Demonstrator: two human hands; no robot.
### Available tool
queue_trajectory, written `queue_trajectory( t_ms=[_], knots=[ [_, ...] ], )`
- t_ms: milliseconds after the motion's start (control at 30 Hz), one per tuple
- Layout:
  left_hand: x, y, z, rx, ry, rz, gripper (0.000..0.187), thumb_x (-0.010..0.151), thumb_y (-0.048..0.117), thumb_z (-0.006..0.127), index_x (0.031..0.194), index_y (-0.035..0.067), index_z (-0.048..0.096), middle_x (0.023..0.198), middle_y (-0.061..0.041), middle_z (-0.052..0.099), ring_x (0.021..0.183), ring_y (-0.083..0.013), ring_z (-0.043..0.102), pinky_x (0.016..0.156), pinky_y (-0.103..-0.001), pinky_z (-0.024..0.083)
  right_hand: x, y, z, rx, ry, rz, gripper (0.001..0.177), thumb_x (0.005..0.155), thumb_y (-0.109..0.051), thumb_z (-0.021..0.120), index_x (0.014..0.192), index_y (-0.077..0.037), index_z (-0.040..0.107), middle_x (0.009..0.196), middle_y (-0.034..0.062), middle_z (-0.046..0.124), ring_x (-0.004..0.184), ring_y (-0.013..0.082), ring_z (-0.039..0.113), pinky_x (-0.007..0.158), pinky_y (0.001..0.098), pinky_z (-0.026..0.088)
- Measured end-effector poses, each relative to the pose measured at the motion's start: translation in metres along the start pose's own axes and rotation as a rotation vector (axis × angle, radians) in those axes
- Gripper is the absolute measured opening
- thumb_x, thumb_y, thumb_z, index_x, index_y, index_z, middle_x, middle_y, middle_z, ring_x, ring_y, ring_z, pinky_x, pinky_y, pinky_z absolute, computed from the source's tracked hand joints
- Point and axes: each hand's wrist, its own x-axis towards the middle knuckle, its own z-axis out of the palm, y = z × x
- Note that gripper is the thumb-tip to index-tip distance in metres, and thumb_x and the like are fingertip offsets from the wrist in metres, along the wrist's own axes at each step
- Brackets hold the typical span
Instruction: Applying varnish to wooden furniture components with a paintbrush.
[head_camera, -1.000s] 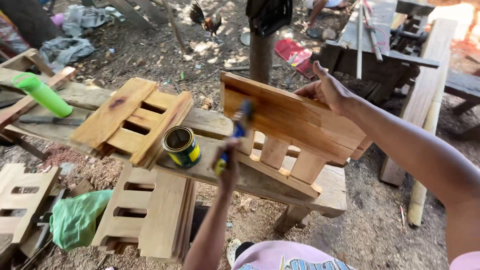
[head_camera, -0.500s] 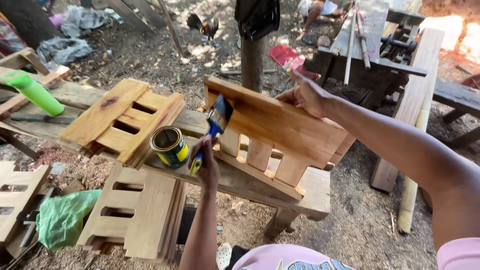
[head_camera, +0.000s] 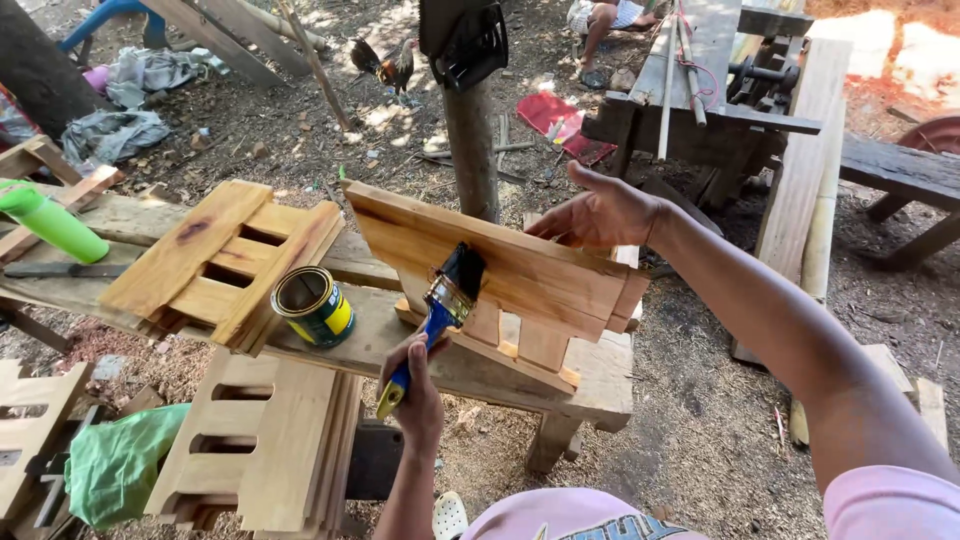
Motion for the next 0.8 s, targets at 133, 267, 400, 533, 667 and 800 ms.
queue_trajectory(
  t_ms=[133, 267, 400, 533, 667, 800],
  knots=[
    [-0.013, 0.012, 0.004, 0.012, -0.03, -0.028, 0.022, 0.106, 0.021, 0.062, 0.111, 0.0, 0.067, 0.114, -0.019, 0.072, 0.097, -0.031, 0.077, 0.087, -0.038, 0.067, -0.018, 0.022, 0.001, 0.224, -0.044, -0.143, 0.122, 0.084, -0.095, 0.03, 0.145, 0.008, 0.055, 0.14, 0.0233, 0.063, 0.131, 0.0305, 0.059, 0.111, 0.0389, 0.044],
    [-0.023, 0.017, 0.008, 0.017, -0.058, -0.051, 0.021, 0.106, 0.02, 0.063, 0.109, 0.0, 0.066, 0.113, -0.02, 0.073, 0.095, -0.0317, 0.078, 0.085, -0.038, 0.067, -0.031, 0.039, 0.013, 0.243, -0.027, -0.192, 0.118, 0.084, -0.092, 0.03, 0.142, 0.008, 0.056, 0.142, 0.0214, 0.063, 0.133, 0.0293, 0.059, 0.113, 0.0381, 0.045],
    [-0.034, 0.014, 0.011, -0.023, -0.098, -0.072, 0.019, 0.106, 0.018, 0.063, 0.109, 0.0, 0.067, 0.114, -0.022, 0.073, 0.094, -0.0309, 0.079, 0.085, -0.038, 0.068, -0.034, 0.068, 0.012, 0.208, 0.301, -0.194, 0.109, 0.084, -0.087, 0.031, 0.139, 0.003, 0.059, 0.137, 0.0189, 0.065, 0.126, 0.0273, 0.063, 0.108, 0.0411, 0.049],
    [-0.04, 0.021, 0.031, -0.087, -0.221, -0.059, 0.017, 0.104, 0.017, 0.064, 0.109, 0.002, 0.069, 0.12, -0.023, 0.073, 0.094, -0.0288, 0.079, 0.086, -0.037, 0.066, -0.034, 0.082, 0.003, 0.209, 0.376, -0.38, 0.111, 0.089, -0.089, 0.028, 0.13, 0.008, 0.067, 0.124, 0.0227, 0.07, 0.112, 0.0279, 0.068, 0.101, 0.043, 0.052],
    [-0.023, 0.022, 0.065, -0.145, -0.377, -0.043, 0.015, 0.103, 0.016, 0.067, 0.109, 0.003, 0.071, 0.12, -0.023, 0.073, 0.096, -0.0274, 0.077, 0.087, -0.037, 0.065, -0.039, 0.078, 0.021, 0.294, 0.465, -0.378, 0.112, 0.088, -0.089, 0.027, 0.122, 0.01, 0.068, 0.117, 0.0216, 0.073, 0.108, 0.0275, 0.071, 0.1, 0.0416, 0.054],
    [0.021, -0.001, 0.055, -0.102, -0.398, 0.144, 0.01, 0.105, 0.016, 0.069, 0.109, 0.007, 0.072, 0.11, -0.017, 0.076, 0.101, -0.024, 0.078, 0.092, -0.038, 0.066, -0.037, 0.087, 0.015, 0.287, 0.63, -0.377, 0.109, 0.088, -0.088, 0.027, 0.115, 0.008, 0.071, 0.11, 0.0209, 0.075, 0.102, 0.0272, 0.071, 0.096, 0.041, 0.055]
  ],
)
